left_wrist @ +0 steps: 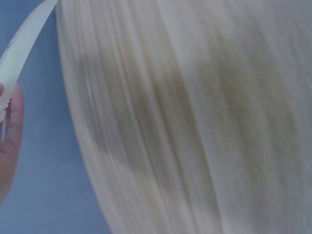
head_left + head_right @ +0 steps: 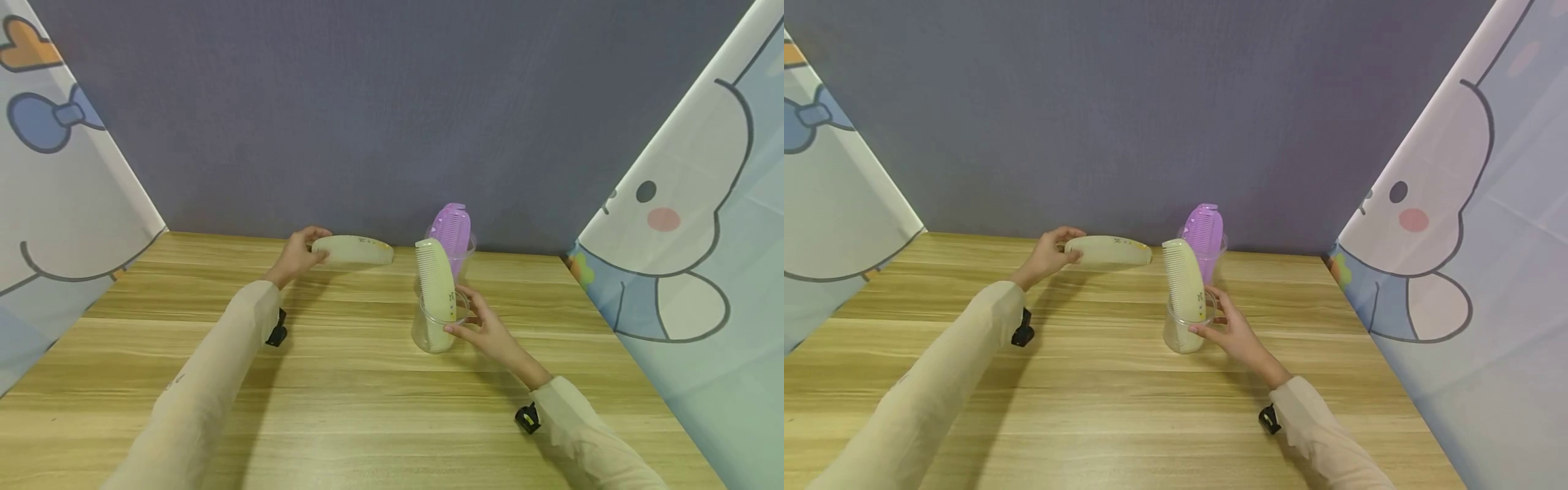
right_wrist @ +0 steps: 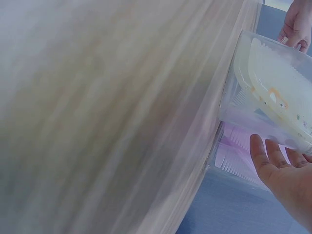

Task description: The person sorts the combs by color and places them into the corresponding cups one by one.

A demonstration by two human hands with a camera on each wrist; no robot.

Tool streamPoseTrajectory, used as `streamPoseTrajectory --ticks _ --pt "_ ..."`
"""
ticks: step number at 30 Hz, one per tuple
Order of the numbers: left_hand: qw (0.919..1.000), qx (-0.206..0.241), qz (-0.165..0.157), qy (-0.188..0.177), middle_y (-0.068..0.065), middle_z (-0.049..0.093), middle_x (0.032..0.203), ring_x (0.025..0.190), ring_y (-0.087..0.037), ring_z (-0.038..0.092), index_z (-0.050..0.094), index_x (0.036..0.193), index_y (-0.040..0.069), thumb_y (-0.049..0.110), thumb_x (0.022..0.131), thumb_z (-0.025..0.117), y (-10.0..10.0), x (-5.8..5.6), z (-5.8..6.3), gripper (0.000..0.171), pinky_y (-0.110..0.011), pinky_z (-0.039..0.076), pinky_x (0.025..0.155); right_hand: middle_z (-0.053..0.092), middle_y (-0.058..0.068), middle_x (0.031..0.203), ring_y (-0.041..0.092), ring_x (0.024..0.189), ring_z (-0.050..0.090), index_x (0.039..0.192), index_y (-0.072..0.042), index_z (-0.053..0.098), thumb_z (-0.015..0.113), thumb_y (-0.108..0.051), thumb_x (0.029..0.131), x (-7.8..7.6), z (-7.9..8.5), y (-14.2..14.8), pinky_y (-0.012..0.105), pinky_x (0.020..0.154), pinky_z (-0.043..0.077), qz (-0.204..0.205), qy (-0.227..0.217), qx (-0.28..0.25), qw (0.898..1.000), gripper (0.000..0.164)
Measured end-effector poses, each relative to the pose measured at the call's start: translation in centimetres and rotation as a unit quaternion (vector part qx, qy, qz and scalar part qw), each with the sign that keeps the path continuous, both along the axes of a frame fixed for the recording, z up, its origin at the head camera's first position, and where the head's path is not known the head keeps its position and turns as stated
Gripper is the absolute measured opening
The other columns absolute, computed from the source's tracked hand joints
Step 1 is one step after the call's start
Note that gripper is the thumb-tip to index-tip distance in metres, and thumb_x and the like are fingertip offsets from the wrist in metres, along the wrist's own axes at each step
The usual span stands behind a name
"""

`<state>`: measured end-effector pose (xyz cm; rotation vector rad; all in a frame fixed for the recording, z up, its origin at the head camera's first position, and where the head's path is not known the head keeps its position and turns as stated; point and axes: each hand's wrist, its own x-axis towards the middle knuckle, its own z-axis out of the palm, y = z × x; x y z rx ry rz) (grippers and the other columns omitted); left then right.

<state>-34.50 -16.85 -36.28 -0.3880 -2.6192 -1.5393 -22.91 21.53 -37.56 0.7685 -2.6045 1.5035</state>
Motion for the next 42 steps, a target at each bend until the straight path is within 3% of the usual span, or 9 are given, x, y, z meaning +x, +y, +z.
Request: streamPoseTrajectory --ticks 6,11,13,19,22,31,34,42 --pt "0.9981 0.011 0.013 0.059 -0.016 0.053 0.126 0.062 -0.021 0.059 0.052 0.123 0.005 0.007 0.086 0.061 0.9 0.2 0.5 0.038 -0.028 0.049 0.053 0.040 0.021 0.138 0.038 0.124 0.042 0.140 -0.011 0.028 0.069 -0.011 0.080 0.0 0.0 0.0 0.049 0.093 0.042 -0.002 0.000 0.002 1.000 0.072" --pt "0.9946 0.013 0.031 0.098 -0.015 0.052 0.129 0.043 -0.004 0.038 0.054 0.121 0.006 0.006 0.086 0.061 1.9 0.6 1.2 0.036 -0.021 0.036 0.041 0.040 0.022 0.137 0.039 0.123 0.042 0.139 -0.009 0.028 0.069 -0.010 0.080 0.0 -0.1 0.0 0.049 0.092 0.043 -0.002 0.001 0.001 1.000 0.072" --pt "0.9931 0.016 0.040 0.109 -0.014 0.053 0.128 0.043 -0.005 0.035 0.054 0.120 0.006 0.006 0.086 0.061 2.2 0.7 1.4 0.035 -0.022 0.034 0.041 0.040 0.022 0.137 0.039 0.123 0.042 0.139 -0.009 0.028 0.069 -0.010 0.079 0.1 0.0 -0.1 0.050 0.093 0.043 -0.004 -0.001 0.001 1.000 0.073" --pt "0.9894 0.036 0.057 0.128 -0.016 0.060 0.112 0.071 -0.020 0.062 0.055 0.119 0.007 0.006 0.085 0.061 3.0 0.9 2.1 0.035 -0.025 0.049 0.055 0.040 0.022 0.137 0.039 0.123 0.042 0.139 -0.009 0.028 0.069 -0.011 0.079 0.1 0.0 -0.1 0.052 0.093 0.043 -0.006 -0.001 0.002 1.000 0.073" --pt "0.9874 0.033 0.063 0.141 -0.016 0.062 0.105 0.074 -0.026 0.063 0.055 0.117 0.008 0.006 0.084 0.061 3.4 1.1 2.5 0.034 -0.028 0.050 0.058 0.040 0.021 0.138 0.039 0.123 0.042 0.139 -0.009 0.028 0.069 -0.011 0.079 0.0 0.0 -0.1 0.052 0.093 0.042 -0.005 -0.003 0.001 1.000 0.073" --pt "0.9812 0.010 0.050 0.186 -0.013 0.063 0.098 0.082 -0.025 0.062 0.056 0.115 0.010 0.004 0.083 0.062 4.4 1.8 4.1 0.033 -0.031 0.050 0.061 0.040 0.022 0.138 0.040 0.123 0.042 0.139 -0.006 0.028 0.069 -0.010 0.079 -0.1 -0.2 0.0 0.052 0.092 0.043 -0.005 0.003 0.002 1.000 0.073" --pt "0.9783 0.013 0.039 0.203 -0.012 0.064 0.097 0.083 -0.023 0.063 0.055 0.115 0.008 0.003 0.082 0.062 4.7 2.1 4.8 0.034 -0.029 0.051 0.059 0.040 0.023 0.137 0.040 0.122 0.043 0.139 -0.006 0.028 0.069 -0.010 0.080 -0.1 -0.3 0.0 0.052 0.091 0.044 -0.003 0.011 0.004 1.000 0.072" --pt "0.9754 0.013 0.009 0.220 -0.014 0.067 0.099 0.056 -0.027 0.062 0.055 0.115 0.011 0.005 0.084 0.061 5.3 3.2 6.2 0.033 -0.024 0.047 0.046 0.039 0.022 0.138 0.040 0.123 0.042 0.139 -0.008 0.028 0.069 -0.009 0.080 0.0 -0.1 0.0 0.053 0.092 0.042 0.000 0.006 0.001 1.000 0.073"
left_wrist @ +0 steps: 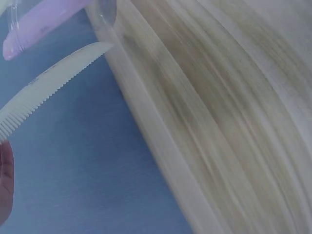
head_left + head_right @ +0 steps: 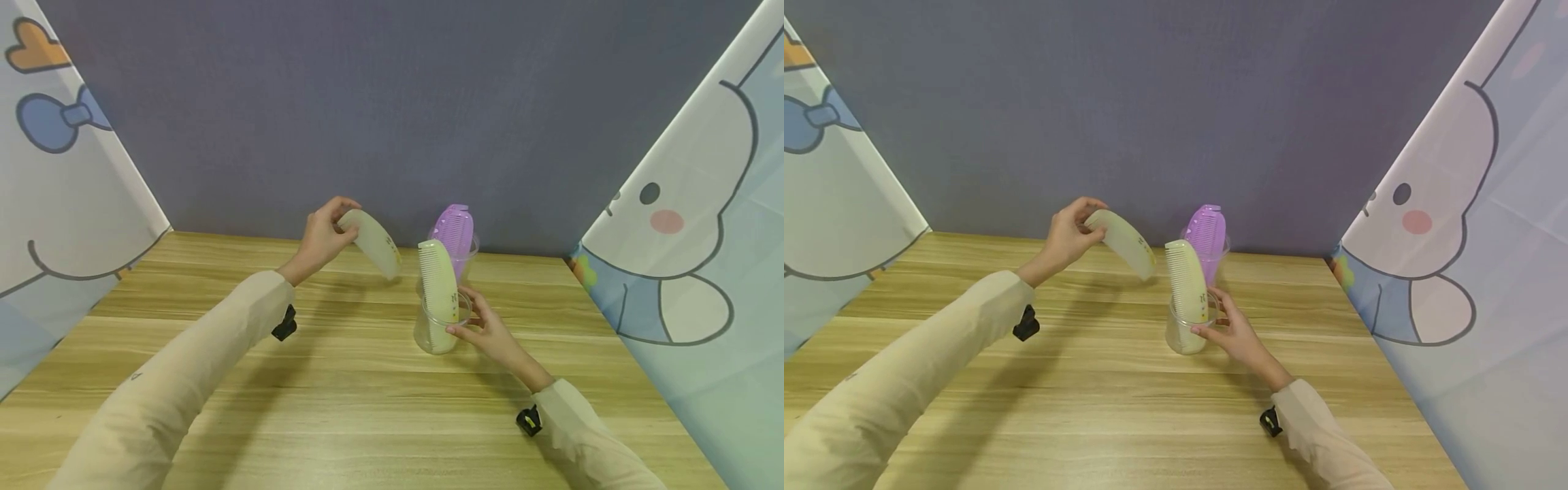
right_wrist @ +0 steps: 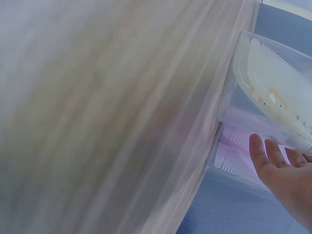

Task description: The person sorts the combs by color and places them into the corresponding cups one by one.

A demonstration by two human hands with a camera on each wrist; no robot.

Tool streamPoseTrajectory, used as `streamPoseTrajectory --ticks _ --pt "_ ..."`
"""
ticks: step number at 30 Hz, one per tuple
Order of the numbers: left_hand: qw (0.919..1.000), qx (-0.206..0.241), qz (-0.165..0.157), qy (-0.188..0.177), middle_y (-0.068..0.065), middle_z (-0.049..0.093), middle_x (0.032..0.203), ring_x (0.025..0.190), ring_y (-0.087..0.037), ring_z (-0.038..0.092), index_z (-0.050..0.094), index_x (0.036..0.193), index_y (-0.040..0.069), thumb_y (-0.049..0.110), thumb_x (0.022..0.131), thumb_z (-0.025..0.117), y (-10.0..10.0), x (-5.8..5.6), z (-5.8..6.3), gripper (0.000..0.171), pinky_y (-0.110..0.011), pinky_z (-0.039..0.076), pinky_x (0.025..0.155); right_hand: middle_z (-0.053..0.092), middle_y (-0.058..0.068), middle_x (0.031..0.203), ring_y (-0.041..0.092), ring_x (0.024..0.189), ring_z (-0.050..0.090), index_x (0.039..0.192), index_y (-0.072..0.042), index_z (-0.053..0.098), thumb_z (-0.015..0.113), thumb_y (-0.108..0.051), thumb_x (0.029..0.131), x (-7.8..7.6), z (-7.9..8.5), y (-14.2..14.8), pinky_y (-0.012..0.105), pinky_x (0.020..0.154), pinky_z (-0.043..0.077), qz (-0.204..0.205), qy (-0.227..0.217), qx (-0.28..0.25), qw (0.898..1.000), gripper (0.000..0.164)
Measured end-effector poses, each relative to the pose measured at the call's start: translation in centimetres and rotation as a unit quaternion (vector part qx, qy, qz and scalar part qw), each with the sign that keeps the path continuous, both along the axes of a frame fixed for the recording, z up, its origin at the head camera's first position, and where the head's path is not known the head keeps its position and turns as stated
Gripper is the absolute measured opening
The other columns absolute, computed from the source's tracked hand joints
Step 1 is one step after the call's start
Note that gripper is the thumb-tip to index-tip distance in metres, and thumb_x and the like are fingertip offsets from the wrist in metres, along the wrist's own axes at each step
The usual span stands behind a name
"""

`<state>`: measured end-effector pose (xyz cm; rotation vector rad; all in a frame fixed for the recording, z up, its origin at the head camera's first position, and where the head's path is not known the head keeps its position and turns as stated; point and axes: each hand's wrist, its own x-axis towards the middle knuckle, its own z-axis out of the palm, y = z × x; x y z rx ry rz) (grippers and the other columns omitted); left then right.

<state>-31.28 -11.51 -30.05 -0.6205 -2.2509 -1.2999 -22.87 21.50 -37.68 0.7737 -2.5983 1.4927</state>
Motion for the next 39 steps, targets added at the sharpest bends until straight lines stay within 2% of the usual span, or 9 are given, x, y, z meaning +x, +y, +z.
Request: streamPoseTrajectory --ticks 10,11,16,18,23,29,33,36,39 --pt "0.9995 -0.017 0.005 0.028 -0.014 0.068 0.096 0.072 -0.022 0.068 0.057 0.114 0.010 0.003 0.082 0.061 0.3 1.1 2.0 0.033 -0.033 0.056 0.062 0.039 0.021 0.138 0.039 0.124 0.041 0.140 -0.008 0.027 0.069 -0.010 0.080 0.0 0.1 0.1 0.054 0.092 0.042 0.002 -0.003 0.000 1.000 0.073" --pt "0.9995 -0.013 0.002 0.029 -0.015 0.068 0.094 0.072 -0.024 0.068 0.056 0.114 0.009 0.002 0.081 0.061 0.4 1.5 2.5 0.033 -0.034 0.056 0.063 0.039 0.021 0.138 0.039 0.124 0.041 0.140 -0.008 0.027 0.069 -0.010 0.080 0.0 0.1 0.1 0.054 0.092 0.042 0.001 -0.003 0.000 1.000 0.073" --pt "0.9992 0.008 -0.014 0.038 -0.012 0.067 0.086 0.070 -0.021 0.067 0.056 0.113 0.009 0.003 0.082 0.062 0.6 2.2 4.0 0.033 -0.032 0.056 0.064 0.040 0.021 0.137 0.039 0.123 0.042 0.139 -0.008 0.028 0.069 -0.010 0.080 0.0 0.0 0.1 0.053 0.092 0.042 -0.002 -0.004 -0.001 1.000 0.072" --pt "0.9990 0.014 -0.018 0.039 -0.010 0.067 0.085 0.071 -0.018 0.067 0.057 0.114 0.010 0.005 0.082 0.062 0.7 2.1 4.3 0.033 -0.030 0.056 0.065 0.040 0.022 0.137 0.039 0.123 0.042 0.140 -0.008 0.028 0.069 -0.010 0.080 0.0 0.0 0.1 0.053 0.093 0.042 -0.002 -0.004 -0.001 1.000 0.073" --pt "0.9984 0.034 -0.024 0.039 -0.011 0.067 0.091 0.074 -0.019 0.067 0.056 0.115 0.009 0.006 0.082 0.062 1.0 2.8 5.9 0.033 -0.030 0.056 0.067 0.040 0.021 0.137 0.039 0.123 0.041 0.140 -0.009 0.028 0.069 -0.010 0.080 0.0 0.0 0.1 0.054 0.093 0.042 0.001 -0.004 -0.004 1.000 0.072" --pt "0.9978 0.051 -0.030 0.031 -0.018 0.066 0.099 0.080 -0.025 0.065 0.055 0.115 0.002 0.001 0.082 0.060 1.8 5.2 8.4 0.033 -0.034 0.056 0.070 0.041 0.022 0.137 0.040 0.123 0.042 0.140 -0.008 0.028 0.068 -0.010 0.081 0.0 -0.1 0.1 0.054 0.092 0.042 0.002 -0.002 -0.003 1.000 0.072" --pt "0.9977 0.054 -0.032 0.025 -0.020 0.065 0.096 0.078 -0.022 0.063 0.055 0.114 -0.001 -0.002 0.082 0.058 2.2 6.9 9.9 0.033 -0.032 0.055 0.072 0.041 0.023 0.136 0.040 0.123 0.042 0.140 -0.007 0.027 0.068 -0.010 0.080 -0.1 -0.1 0.1 0.053 0.092 0.043 0.002 -0.001 -0.001 1.000 0.072" --pt "0.9972 0.065 -0.036 0.013 -0.020 0.064 0.094 0.075 -0.015 0.062 0.055 0.114 0.000 -0.003 0.080 0.058 2.4 7.1 10.4 0.034 -0.031 0.055 0.072 0.041 0.022 0.137 0.039 0.123 0.042 0.140 -0.007 0.027 0.069 -0.010 0.080 -0.1 0.0 0.1 0.053 0.092 0.042 0.002 -0.002 -0.002 1.000 0.073" --pt "0.9962 0.077 -0.041 0.002 -0.018 0.065 0.093 0.074 -0.011 0.061 0.056 0.114 0.004 -0.001 0.080 0.059 2.5 6.5 10.2 0.035 -0.030 0.055 0.072 0.040 0.022 0.137 0.039 0.123 0.042 0.140 -0.007 0.027 0.069 -0.010 0.080 -0.1 0.0 0.1 0.052 0.092 0.042 0.000 -0.003 -0.001 1.000 0.073"
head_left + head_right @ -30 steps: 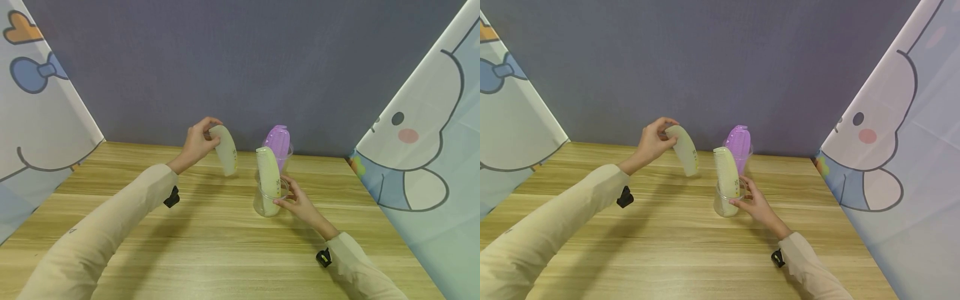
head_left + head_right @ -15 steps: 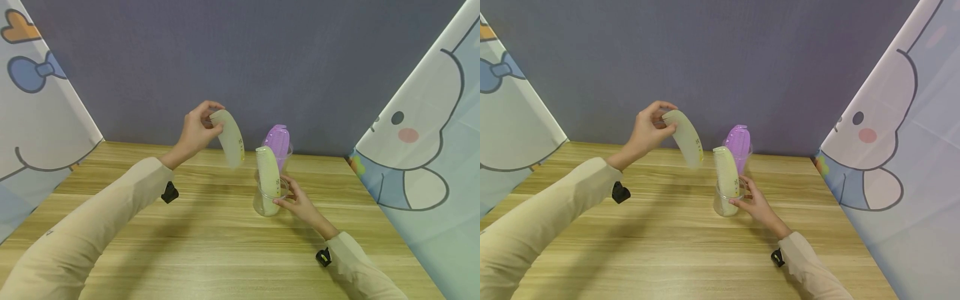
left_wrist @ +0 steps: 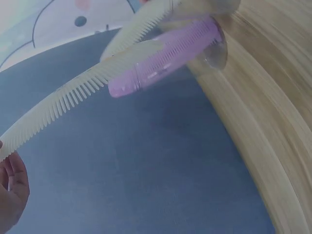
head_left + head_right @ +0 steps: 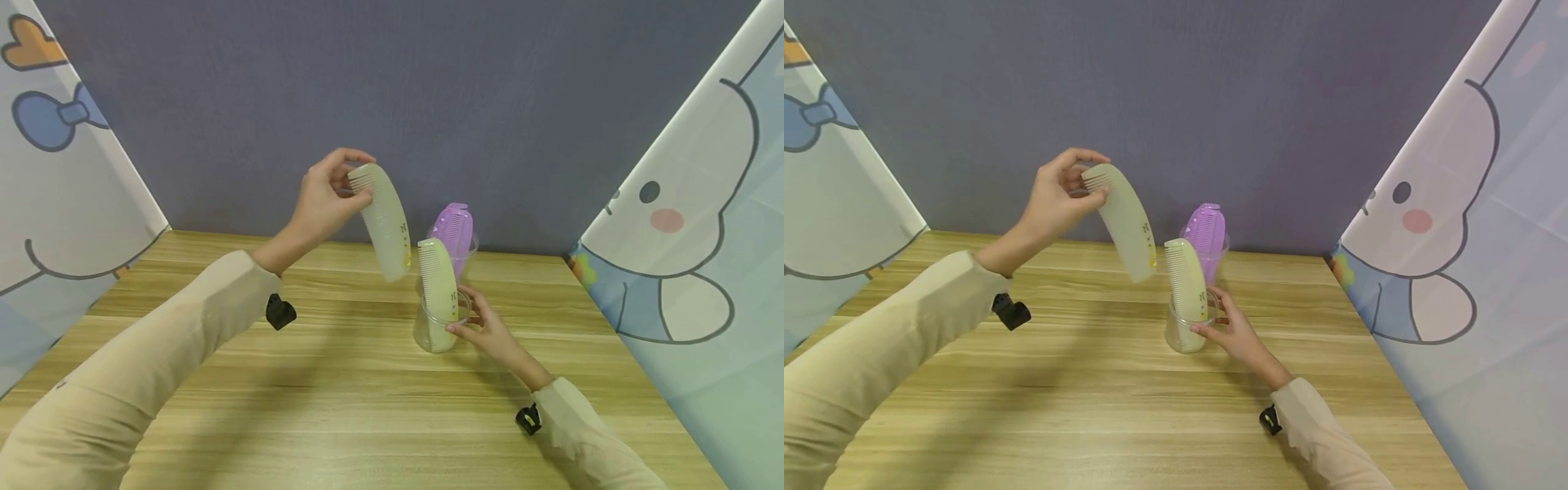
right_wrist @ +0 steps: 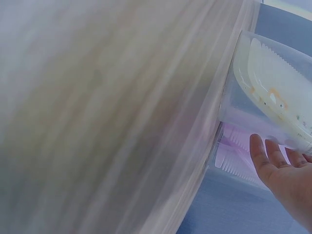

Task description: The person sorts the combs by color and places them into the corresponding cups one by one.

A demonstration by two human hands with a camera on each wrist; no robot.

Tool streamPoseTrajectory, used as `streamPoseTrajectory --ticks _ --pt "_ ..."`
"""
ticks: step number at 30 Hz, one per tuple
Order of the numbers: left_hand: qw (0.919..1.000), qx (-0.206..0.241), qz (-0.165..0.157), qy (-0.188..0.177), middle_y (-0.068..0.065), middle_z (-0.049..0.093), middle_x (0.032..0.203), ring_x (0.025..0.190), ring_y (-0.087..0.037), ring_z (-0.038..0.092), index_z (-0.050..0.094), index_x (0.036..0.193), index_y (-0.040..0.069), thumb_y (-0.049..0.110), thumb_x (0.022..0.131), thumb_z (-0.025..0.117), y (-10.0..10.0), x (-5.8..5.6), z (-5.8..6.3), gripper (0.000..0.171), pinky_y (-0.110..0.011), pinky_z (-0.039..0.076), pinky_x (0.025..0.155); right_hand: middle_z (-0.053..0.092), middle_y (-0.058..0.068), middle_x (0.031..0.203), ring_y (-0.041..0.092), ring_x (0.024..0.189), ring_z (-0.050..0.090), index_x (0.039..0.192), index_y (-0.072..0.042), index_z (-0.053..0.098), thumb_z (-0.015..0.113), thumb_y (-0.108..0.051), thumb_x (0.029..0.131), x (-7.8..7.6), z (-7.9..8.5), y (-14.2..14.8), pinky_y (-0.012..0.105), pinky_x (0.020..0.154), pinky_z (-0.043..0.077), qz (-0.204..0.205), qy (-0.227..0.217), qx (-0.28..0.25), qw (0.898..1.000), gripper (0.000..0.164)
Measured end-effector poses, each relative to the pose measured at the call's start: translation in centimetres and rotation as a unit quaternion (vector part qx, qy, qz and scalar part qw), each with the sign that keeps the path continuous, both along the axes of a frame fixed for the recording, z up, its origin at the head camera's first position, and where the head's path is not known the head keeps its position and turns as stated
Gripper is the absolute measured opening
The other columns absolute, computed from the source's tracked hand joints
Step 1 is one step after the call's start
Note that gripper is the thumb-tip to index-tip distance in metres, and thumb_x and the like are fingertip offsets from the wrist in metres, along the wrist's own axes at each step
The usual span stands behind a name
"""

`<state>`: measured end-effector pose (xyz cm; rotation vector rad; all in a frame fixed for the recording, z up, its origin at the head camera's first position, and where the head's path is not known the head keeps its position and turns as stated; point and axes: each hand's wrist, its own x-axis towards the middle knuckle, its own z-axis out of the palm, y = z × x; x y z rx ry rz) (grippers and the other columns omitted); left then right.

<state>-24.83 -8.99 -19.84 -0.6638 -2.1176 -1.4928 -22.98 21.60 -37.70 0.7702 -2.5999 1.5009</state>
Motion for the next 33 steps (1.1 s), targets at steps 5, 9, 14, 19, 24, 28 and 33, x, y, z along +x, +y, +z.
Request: streamPoseTrajectory --ticks 5,9,14,19,24,28,33 --pt "0.9995 0.021 -0.017 -0.018 -0.013 0.065 0.094 0.076 -0.014 0.062 0.058 0.114 0.009 0.000 0.079 0.061 0.6 -1.0 -0.7 0.036 -0.028 0.054 0.071 0.040 0.022 0.137 0.039 0.123 0.042 0.139 -0.007 0.028 0.069 -0.009 0.080 0.0 0.0 0.0 0.052 0.092 0.043 -0.003 0.002 0.001 1.000 0.072" --pt "0.9987 0.036 -0.030 -0.019 -0.013 0.064 0.094 0.076 -0.015 0.062 0.057 0.113 0.009 -0.001 0.078 0.060 1.5 -1.0 -1.0 0.036 -0.028 0.054 0.070 0.040 0.025 0.136 0.041 0.122 0.042 0.139 -0.005 0.028 0.068 -0.007 0.080 0.0 -0.1 -0.1 0.054 0.091 0.044 0.001 0.007 -0.001 1.000 0.071" --pt "0.9979 0.043 -0.047 -0.005 -0.013 0.065 0.092 0.073 -0.015 0.061 0.057 0.112 0.007 -0.002 0.078 0.060 2.8 -0.9 -1.7 0.036 -0.028 0.055 0.068 0.040 0.026 0.136 0.043 0.122 0.042 0.139 -0.003 0.027 0.067 -0.006 0.081 0.0 0.0 -0.1 0.056 0.091 0.043 0.007 0.011 -0.002 1.000 0.071" --pt "0.9969 0.046 -0.063 -0.004 -0.013 0.065 0.093 0.072 -0.016 0.060 0.057 0.113 0.008 -0.002 0.079 0.060 4.1 -0.8 -2.8 0.035 -0.028 0.055 0.066 0.040 0.025 0.136 0.041 0.123 0.042 0.139 -0.005 0.027 0.068 -0.007 0.080 0.1 -0.1 -0.1 0.055 0.092 0.043 0.002 0.009 0.001 1.000 0.072" --pt "0.9961 0.050 -0.071 -0.019 -0.012 0.065 0.094 0.073 -0.017 0.061 0.057 0.113 0.008 -0.001 0.079 0.061 5.4 -0.8 -3.9 0.035 -0.028 0.056 0.067 0.040 0.023 0.137 0.040 0.122 0.042 0.139 -0.006 0.027 0.068 -0.008 0.081 0.1 -0.2 -0.1 0.053 0.091 0.044 0.003 0.013 0.004 1.000 0.072" --pt "0.9957 0.046 -0.076 -0.028 -0.011 0.066 0.094 0.073 -0.017 0.062 0.057 0.112 0.010 0.000 0.080 0.061 6.1 -0.8 -4.8 0.034 -0.029 0.056 0.067 0.039 0.023 0.137 0.041 0.123 0.042 0.140 -0.006 0.027 0.067 -0.009 0.081 0.1 -0.1 -0.1 0.053 0.091 0.043 0.006 0.012 0.004 1.000 0.071" --pt "0.9955 0.039 -0.080 -0.031 -0.011 0.066 0.092 0.070 -0.015 0.060 0.057 0.112 0.010 0.001 0.080 0.061 6.8 -0.8 -5.7 0.033 -0.027 0.055 0.065 0.039 0.022 0.137 0.040 0.123 0.041 0.140 -0.007 0.026 0.067 -0.009 0.081 0.2 0.0 0.0 0.054 0.092 0.042 0.008 0.006 0.006 1.000 0.072"
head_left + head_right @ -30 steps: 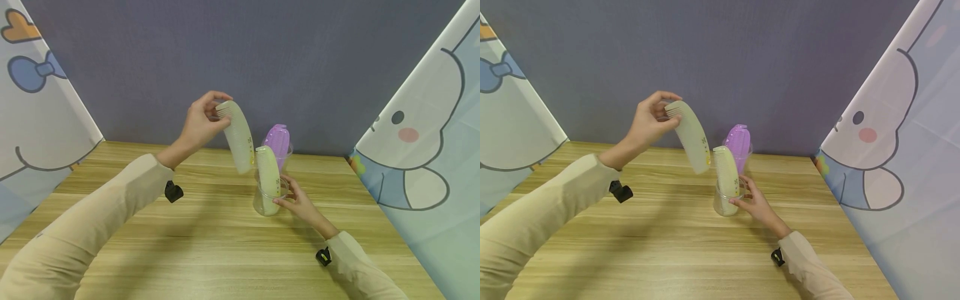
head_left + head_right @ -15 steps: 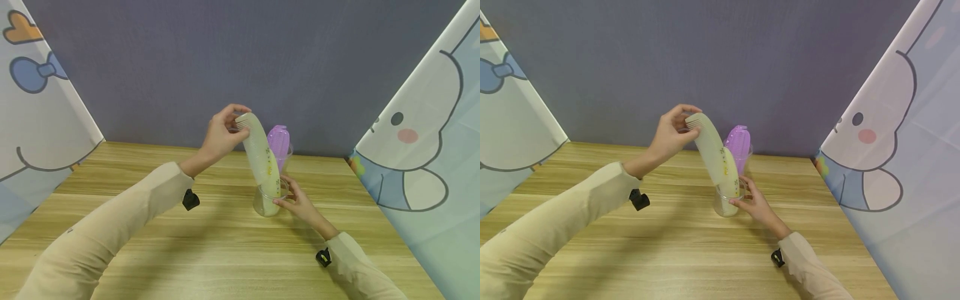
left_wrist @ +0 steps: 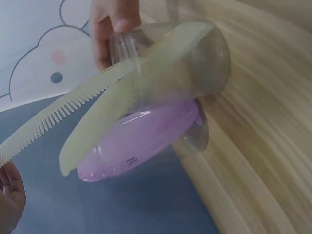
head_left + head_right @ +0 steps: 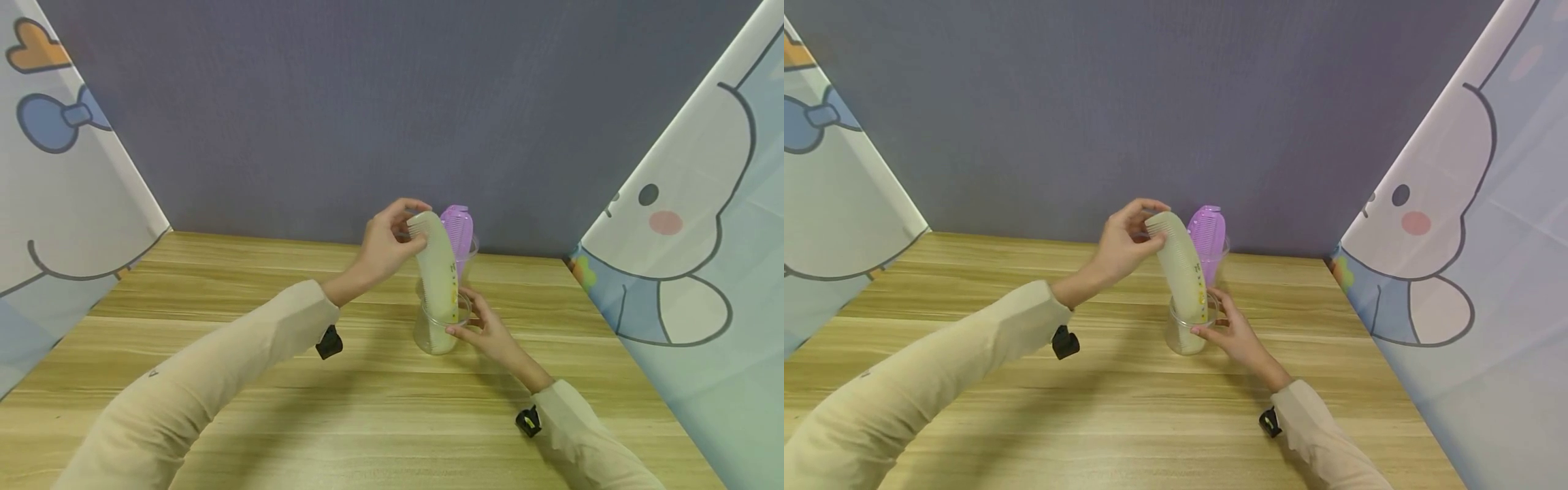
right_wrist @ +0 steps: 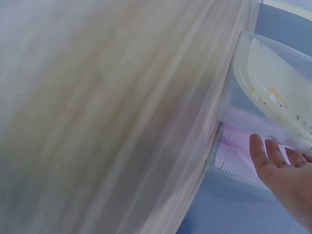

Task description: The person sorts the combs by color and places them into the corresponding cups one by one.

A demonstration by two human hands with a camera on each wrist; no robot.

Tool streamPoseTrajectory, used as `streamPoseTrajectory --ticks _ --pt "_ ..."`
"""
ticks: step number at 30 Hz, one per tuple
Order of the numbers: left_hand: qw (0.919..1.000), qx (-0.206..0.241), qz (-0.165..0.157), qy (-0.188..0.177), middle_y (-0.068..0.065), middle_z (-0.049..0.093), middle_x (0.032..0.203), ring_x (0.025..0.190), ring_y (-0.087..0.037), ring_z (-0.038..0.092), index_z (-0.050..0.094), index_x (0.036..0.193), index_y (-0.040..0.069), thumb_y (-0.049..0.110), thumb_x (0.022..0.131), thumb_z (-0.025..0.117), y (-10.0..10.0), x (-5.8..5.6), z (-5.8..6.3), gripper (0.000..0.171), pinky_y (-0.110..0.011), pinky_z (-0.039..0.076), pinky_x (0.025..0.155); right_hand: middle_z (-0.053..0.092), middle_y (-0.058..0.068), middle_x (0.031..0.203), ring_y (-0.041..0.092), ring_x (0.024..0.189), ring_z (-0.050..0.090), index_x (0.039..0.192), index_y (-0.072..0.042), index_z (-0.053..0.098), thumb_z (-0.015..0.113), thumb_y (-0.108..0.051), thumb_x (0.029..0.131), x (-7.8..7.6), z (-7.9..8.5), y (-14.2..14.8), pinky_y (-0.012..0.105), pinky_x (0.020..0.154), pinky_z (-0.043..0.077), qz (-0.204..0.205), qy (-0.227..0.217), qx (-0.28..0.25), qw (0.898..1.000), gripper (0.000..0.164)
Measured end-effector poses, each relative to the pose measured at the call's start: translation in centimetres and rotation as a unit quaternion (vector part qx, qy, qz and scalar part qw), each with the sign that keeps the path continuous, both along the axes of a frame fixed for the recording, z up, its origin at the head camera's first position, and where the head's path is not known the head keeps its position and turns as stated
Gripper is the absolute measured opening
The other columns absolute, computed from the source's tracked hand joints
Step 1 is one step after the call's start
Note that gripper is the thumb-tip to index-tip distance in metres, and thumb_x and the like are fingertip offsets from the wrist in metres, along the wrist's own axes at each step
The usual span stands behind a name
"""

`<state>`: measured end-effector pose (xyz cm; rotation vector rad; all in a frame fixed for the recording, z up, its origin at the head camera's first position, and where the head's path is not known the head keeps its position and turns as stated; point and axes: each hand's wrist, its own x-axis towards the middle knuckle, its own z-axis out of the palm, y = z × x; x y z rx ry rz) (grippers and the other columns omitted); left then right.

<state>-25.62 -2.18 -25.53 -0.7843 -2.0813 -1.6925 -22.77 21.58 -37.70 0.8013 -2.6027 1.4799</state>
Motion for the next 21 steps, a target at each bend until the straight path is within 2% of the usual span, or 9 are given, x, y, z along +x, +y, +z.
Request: streamPoseTrajectory --ticks 8,15,21 --pt "0.9998 -0.009 -0.013 -0.008 -0.011 0.066 0.093 0.072 -0.016 0.062 0.056 0.112 0.009 0.001 0.081 0.060 0.7 0.0 -1.5 0.032 -0.025 0.055 0.065 0.040 0.023 0.136 0.041 0.122 0.042 0.140 -0.008 0.026 0.066 -0.008 0.082 0.0 0.0 0.0 0.055 0.092 0.043 0.002 0.001 0.001 1.000 0.071" --pt "0.9996 -0.018 -0.010 -0.020 -0.011 0.066 0.091 0.074 -0.015 0.061 0.055 0.111 0.008 0.001 0.081 0.062 1.1 -0.1 -2.9 0.032 -0.024 0.055 0.068 0.041 0.024 0.135 0.041 0.122 0.042 0.139 -0.006 0.027 0.067 -0.007 0.081 0.0 0.0 -0.1 0.055 0.091 0.043 -0.001 0.002 -0.003 1.000 0.071" --pt "0.9990 -0.035 -0.011 -0.027 -0.011 0.065 0.104 0.080 -0.019 0.062 0.056 0.112 0.007 0.001 0.080 0.065 1.4 -0.1 -4.0 0.033 -0.030 0.056 0.072 0.041 0.024 0.135 0.041 0.121 0.043 0.139 -0.006 0.027 0.066 -0.007 0.081 0.0 0.1 -0.2 0.055 0.091 0.043 -0.002 0.000 -0.002 1.000 0.070"
